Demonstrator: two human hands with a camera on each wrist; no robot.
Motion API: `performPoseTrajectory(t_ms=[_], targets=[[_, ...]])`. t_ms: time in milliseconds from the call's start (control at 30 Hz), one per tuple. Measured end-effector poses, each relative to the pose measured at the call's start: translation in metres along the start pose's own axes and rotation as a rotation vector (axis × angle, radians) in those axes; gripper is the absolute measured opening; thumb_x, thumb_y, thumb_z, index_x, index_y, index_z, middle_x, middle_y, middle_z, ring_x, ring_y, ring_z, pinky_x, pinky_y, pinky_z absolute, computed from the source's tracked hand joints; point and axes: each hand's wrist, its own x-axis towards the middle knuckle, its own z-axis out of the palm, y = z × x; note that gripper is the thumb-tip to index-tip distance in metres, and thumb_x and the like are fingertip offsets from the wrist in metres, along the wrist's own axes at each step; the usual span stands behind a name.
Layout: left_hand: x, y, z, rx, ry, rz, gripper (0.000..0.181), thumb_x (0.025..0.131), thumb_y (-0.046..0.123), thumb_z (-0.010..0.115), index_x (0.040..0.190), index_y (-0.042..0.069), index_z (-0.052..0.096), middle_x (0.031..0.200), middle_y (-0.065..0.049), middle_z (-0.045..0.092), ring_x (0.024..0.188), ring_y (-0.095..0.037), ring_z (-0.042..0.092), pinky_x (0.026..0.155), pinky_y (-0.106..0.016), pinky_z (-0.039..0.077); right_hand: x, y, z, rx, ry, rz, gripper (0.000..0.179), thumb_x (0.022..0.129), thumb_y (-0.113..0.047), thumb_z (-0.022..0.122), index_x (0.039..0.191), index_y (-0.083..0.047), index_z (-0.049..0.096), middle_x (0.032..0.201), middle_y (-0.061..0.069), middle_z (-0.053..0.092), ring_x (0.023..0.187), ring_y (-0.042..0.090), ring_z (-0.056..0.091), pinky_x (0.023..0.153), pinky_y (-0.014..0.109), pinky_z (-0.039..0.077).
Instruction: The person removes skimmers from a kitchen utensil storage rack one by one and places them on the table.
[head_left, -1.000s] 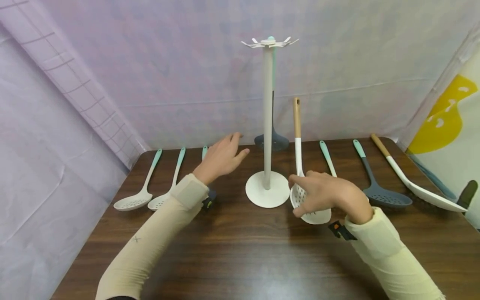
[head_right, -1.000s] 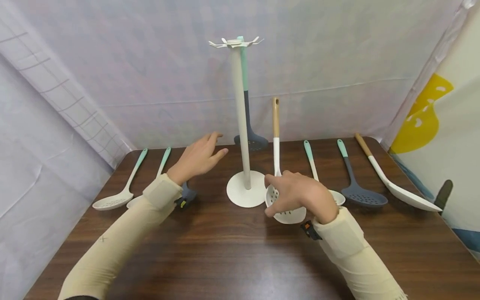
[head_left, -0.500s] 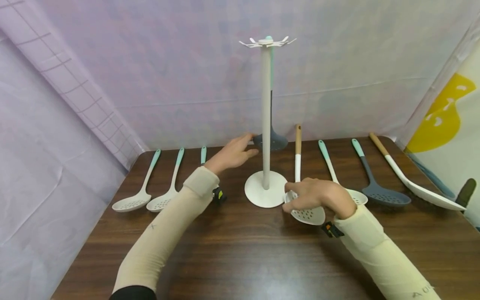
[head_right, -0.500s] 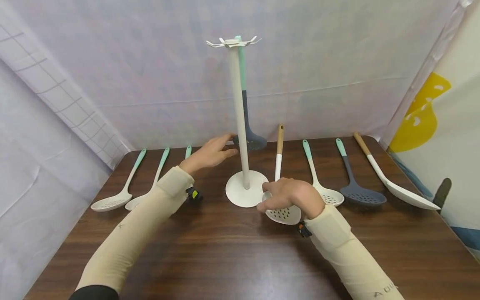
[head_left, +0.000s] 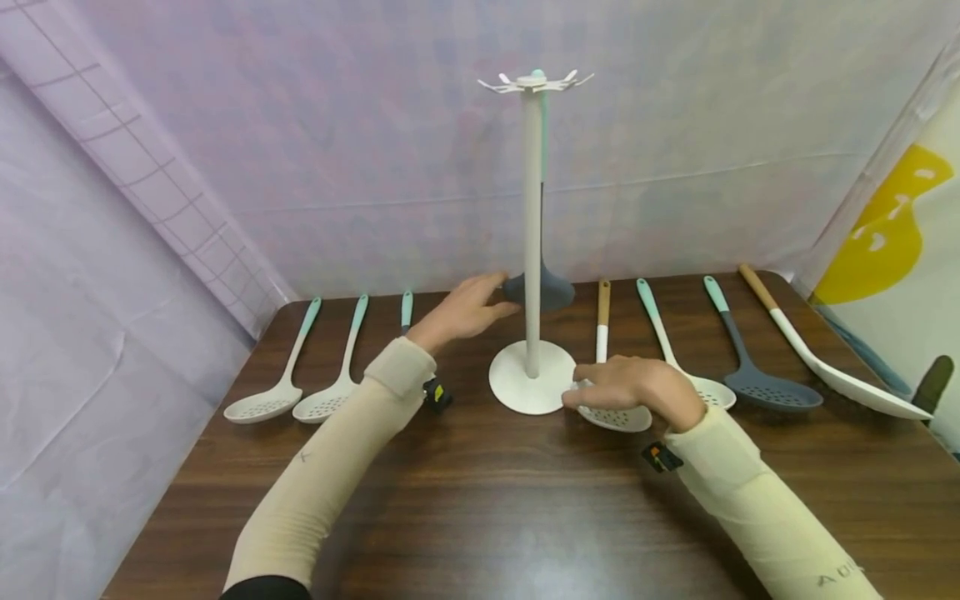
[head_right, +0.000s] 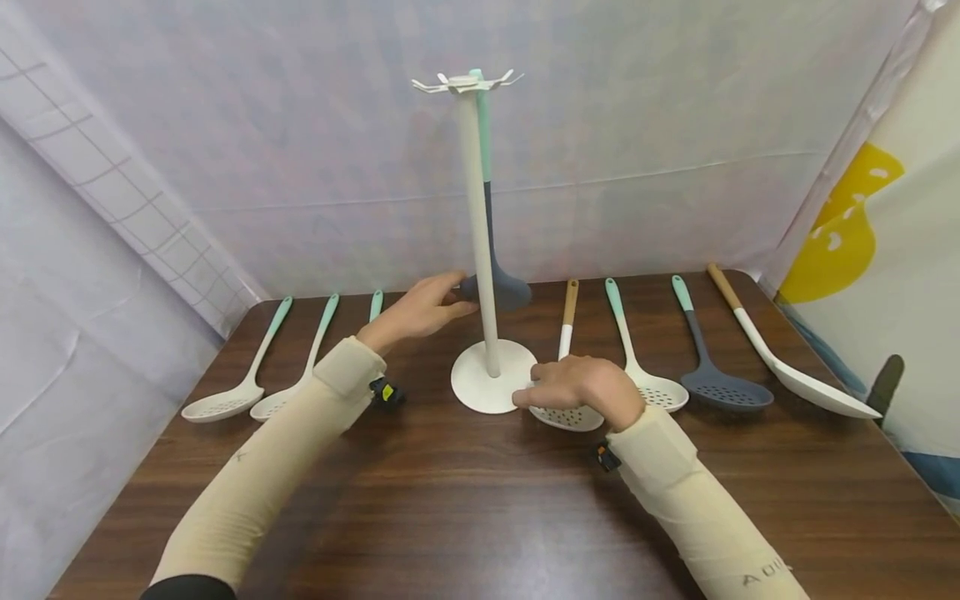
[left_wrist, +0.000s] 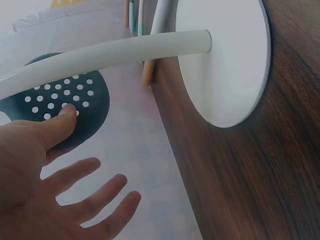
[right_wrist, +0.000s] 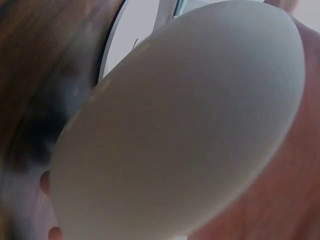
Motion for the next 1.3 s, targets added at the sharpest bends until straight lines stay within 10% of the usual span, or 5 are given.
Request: performPoseTrajectory(t_ms=[633, 900, 1300], targets=[[-0.006, -0.003, 0.005, -0.038, 0.145, 0.007, 0.037, 0.105, 0.028, 0.063, 0.135, 0.008, 0.06, 0.129, -0.014, 0.067, 0.113, -0.032, 0.067, 0.09, -0.048, 0.057, -0.001, -0.006, 0.004, -0.159, 0.086, 0.087, 0.064, 0.086, -0.061, 0.065, 0.136, -0.022, 0.066, 0.127, 0.013, 0.069, 0.108, 0.032, 0.065, 0.088, 0.06, 0.052], [-0.008, -0.002, 0.008, -0.061, 0.215, 0.046, 0.022, 0.101, 0.03, 0.068, 0.109, 0.01, 0.063, 0.084, -0.009, 0.063, 0.067, -0.022, 0.051, 0.06, -0.034, 0.043, -0.001, -0.005, 0.002, -0.169, 0.111, 0.088, 0.066, 0.088, -0.063, 0.065, 0.138, -0.02, 0.064, 0.124, 0.01, 0.07, 0.101, 0.028, 0.067, 0.079, 0.051, 0.052], [-0.013, -0.013, 0.005, -0.058, 0.313, 0.079, 0.012, 0.103, 0.022, 0.064, 0.109, 0.012, 0.062, 0.089, -0.005, 0.063, 0.074, -0.021, 0.053, 0.07, -0.034, 0.045, -0.001, -0.006, 0.004, -0.12, 0.085, 0.066, 0.054, 0.089, -0.054, 0.066, 0.128, -0.016, 0.067, 0.099, 0.004, 0.068, 0.084, 0.022, 0.062, 0.07, 0.04, 0.048]])
